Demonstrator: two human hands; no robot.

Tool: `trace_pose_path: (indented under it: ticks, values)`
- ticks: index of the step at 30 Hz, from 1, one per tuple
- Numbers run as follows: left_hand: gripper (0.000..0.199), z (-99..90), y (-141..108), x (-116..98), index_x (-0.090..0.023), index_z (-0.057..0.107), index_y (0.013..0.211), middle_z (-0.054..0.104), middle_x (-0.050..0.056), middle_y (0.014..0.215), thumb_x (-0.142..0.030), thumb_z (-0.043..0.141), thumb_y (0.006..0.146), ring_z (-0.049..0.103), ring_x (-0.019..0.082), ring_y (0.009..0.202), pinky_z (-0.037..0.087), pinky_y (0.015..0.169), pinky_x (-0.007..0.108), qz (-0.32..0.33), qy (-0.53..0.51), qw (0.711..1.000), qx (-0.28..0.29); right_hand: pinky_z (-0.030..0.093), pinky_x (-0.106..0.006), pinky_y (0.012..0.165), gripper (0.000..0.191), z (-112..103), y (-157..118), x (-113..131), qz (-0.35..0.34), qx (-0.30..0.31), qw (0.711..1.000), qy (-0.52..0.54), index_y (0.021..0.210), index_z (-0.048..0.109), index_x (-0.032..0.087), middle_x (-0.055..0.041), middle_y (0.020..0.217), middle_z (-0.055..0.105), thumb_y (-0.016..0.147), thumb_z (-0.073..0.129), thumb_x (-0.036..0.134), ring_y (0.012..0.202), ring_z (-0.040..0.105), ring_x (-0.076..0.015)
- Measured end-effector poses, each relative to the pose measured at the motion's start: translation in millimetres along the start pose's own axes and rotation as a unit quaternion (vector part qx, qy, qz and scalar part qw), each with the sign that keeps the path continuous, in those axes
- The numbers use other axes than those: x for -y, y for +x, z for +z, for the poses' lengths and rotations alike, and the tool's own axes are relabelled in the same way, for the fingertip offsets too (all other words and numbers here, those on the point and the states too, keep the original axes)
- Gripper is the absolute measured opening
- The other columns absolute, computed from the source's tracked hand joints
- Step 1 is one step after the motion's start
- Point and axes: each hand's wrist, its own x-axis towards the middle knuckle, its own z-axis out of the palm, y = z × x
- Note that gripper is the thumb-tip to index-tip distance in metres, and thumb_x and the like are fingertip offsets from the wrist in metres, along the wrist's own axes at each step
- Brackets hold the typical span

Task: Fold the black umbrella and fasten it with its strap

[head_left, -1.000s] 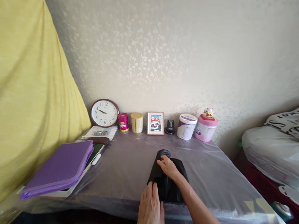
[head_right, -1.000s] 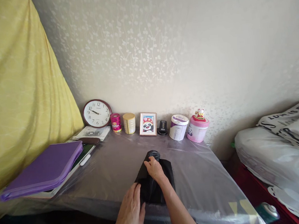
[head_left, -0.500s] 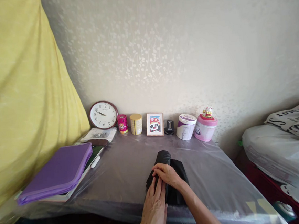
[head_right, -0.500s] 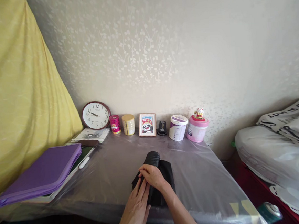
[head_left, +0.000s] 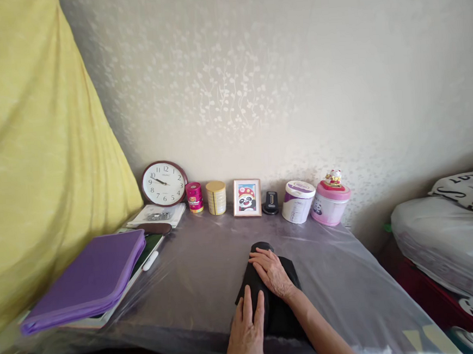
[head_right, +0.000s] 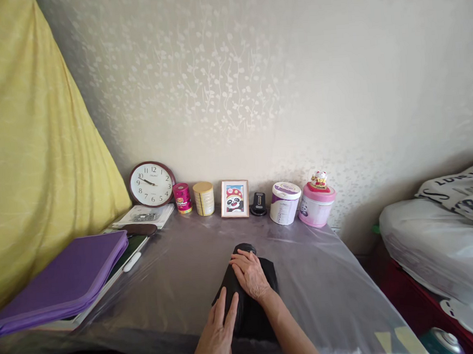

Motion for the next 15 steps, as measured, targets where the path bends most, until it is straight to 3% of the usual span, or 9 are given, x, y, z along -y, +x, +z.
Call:
trace_pose_path:
  ticks: [4, 10, 15]
  values:
    - [0.100, -0.4, 1.2, 0.0, -0.019, 0.003, 0.139, -0.005, 0.012, 0.148, 0.007, 0.044, 0.053, 0.013, 0.028, 0.135, 0.025, 0.106, 0.037, -0.002, 0.000, 1.000, -0.002, 0.023, -0.043, 0.104, 0.032, 4.9, 17.9, -15.6, 0.034, 0.005, 0.999, -0.014, 0.099, 0.066, 0.025, -0.0018, 0.114, 0.063, 0.091, 0.035, 0.028, 0.121, 0.042, -0.0196]
    - [0.102, 5.9, 3.6, 1.2, -0.015, 0.003, 0.140, -0.004, 0.012, 0.148, 0.009, 0.044, 0.049, 0.014, 0.028, 0.135, 0.023, 0.107, 0.035, -0.008, -0.018, 1.000, -0.020, 0.033, -0.028, 0.097, 0.032, 7.0, 41.5, -32.4, 0.122, 0.007, 0.992, -0.018, 0.102, 0.064, 0.022, -0.0022, 0.114, 0.063, 0.090, 0.034, 0.027, 0.108, 0.053, -0.0144]
    - [0.101, 6.6, 0.3, 0.2, -0.019, 0.000, 0.140, -0.005, 0.009, 0.149, 0.010, 0.041, 0.052, 0.013, 0.026, 0.135, 0.022, 0.107, 0.033, -0.019, -0.022, 0.999, -0.027, 0.036, -0.028, 0.092, 0.033, -11.5, 28.2, -46.0, 0.228, -0.046, 0.971, -0.056, 0.100, 0.062, 0.016, -0.0104, 0.107, 0.064, 0.088, 0.033, 0.027, 0.104, 0.056, -0.0189]
